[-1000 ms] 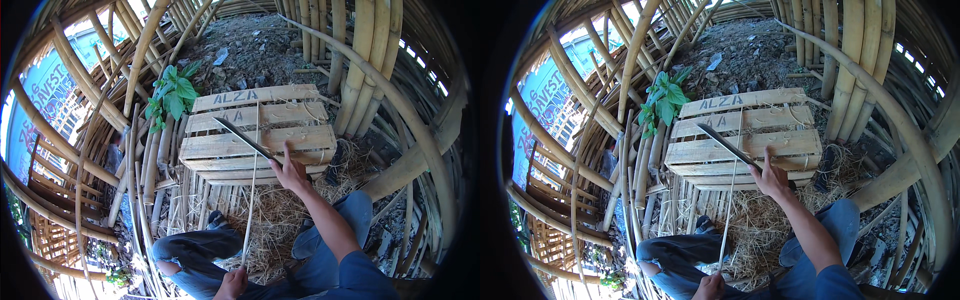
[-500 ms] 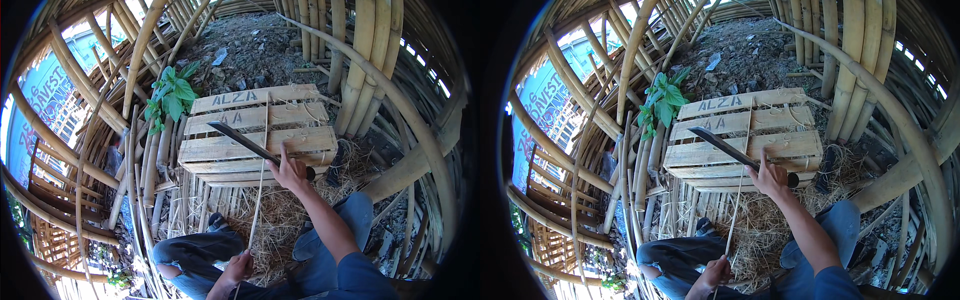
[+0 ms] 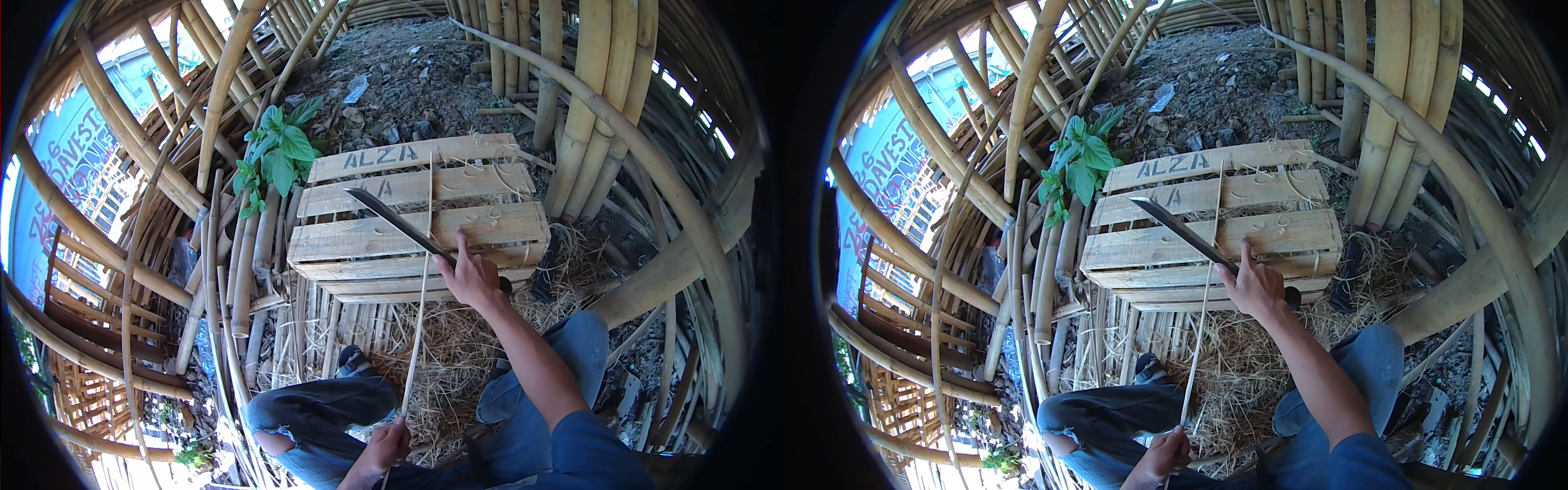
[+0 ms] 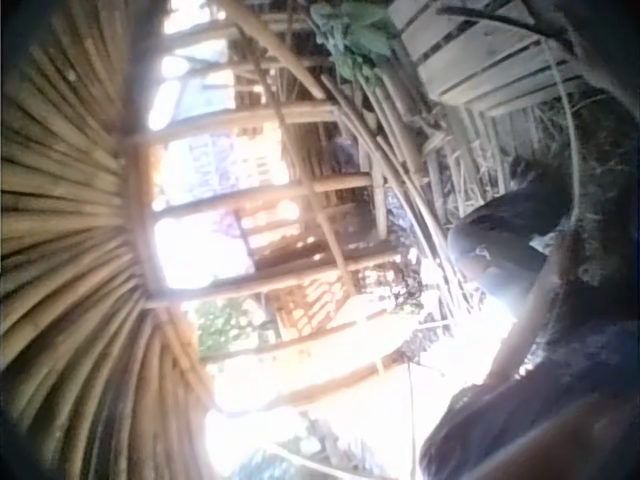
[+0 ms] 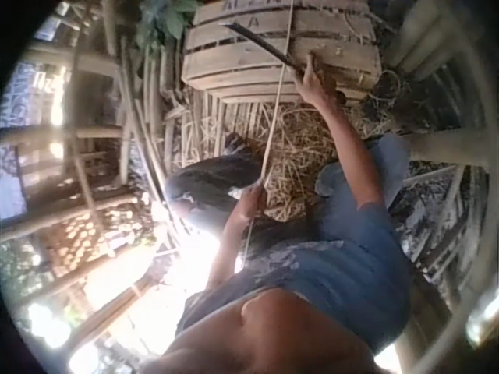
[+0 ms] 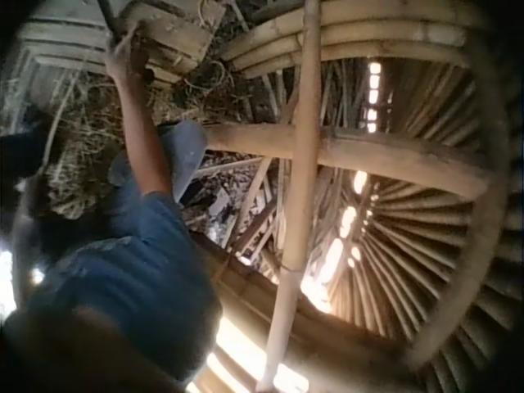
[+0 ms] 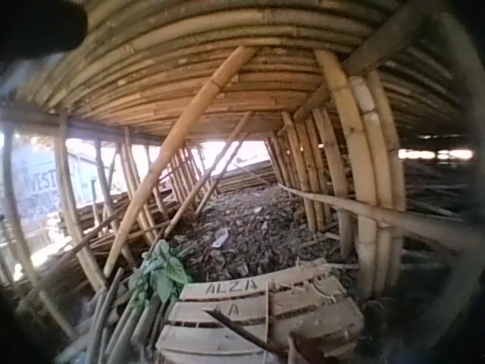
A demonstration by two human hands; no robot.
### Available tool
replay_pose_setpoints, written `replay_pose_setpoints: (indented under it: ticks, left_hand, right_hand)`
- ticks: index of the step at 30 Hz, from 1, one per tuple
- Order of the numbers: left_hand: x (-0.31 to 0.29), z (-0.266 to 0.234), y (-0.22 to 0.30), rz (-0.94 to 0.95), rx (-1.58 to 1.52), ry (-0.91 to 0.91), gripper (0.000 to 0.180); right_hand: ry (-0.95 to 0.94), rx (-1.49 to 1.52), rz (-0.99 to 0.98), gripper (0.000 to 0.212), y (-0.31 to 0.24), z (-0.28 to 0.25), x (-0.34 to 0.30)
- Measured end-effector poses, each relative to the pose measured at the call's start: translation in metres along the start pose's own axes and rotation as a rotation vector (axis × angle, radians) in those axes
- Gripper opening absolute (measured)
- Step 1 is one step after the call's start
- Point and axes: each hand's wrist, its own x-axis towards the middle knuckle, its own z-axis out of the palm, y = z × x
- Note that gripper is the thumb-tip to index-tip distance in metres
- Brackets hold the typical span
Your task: The person shaves a thin bamboo strip by scraping and peeling fibers along its length with a machete over a wooden crate.
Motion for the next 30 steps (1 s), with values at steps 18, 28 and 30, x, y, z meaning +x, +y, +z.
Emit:
replay_pose_setpoints:
  ticks: [18, 28, 30]
  left_hand:
    - [0.001, 0.008, 0.001, 0.031, -0.005, -0.025, 0.051]
    - [-0.003, 0.014, -0.007, 0.073, 0.021, 0.012, 0.055]
    - [-0.005, 0.007, -0.020, 0.060, 0.009, -0.032, 0.052]
  right_hand:
    - [0.107, -0.072, -0.082, 0.076, 0.006, 0.010, -0.003]
    - [0.057, -0.082, -0.043, 0.075, 0.004, 0.011, -0.003]
    - [0.063, -0.070, -0.036, 0.074, 0.003, 0.011, -0.004]
